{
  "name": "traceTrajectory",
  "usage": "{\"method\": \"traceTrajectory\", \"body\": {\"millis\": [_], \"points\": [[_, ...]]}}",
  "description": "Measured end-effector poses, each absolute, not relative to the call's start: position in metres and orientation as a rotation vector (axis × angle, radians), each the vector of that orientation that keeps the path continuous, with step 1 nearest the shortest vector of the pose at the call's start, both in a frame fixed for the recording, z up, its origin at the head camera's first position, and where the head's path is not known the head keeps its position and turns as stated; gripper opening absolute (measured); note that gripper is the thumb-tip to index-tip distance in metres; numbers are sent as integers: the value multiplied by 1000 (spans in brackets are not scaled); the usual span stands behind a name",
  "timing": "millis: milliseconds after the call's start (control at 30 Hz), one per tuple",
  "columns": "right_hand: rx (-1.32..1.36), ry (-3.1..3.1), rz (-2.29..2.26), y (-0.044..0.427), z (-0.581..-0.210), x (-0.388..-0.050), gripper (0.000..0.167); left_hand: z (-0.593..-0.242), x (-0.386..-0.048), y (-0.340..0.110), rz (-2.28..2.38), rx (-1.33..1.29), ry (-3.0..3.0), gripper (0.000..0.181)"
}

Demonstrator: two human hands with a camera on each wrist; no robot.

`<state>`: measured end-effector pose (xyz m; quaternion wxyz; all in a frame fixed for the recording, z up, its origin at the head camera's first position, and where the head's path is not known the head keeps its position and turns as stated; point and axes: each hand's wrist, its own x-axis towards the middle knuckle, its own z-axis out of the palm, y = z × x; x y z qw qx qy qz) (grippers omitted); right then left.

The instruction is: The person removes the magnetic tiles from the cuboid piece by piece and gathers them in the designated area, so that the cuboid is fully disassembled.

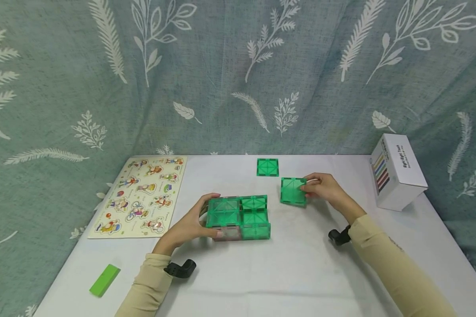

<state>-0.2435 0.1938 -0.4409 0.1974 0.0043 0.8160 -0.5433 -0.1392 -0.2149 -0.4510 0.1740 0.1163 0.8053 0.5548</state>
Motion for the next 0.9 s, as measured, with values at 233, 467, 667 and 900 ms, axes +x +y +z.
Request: {"method": "traceTrajectory", "body": {"millis": [233, 467, 667, 900], "points": [[110, 2297, -1543, 199, -439, -261, 59, -451, -139, -216, 1568, 335, 2290, 102], [200, 2470, -1369, 195, -437, -273, 51, -450, -138, -215, 1574, 326, 2289, 103], [271, 2542, -1309, 196, -445, -283, 48, -450, -138, -215, 1565, 312, 2288, 103], [339, 2518, -1367, 195, -452, -295, 51, -451, -139, -215, 1559, 330, 2294, 101]]}}
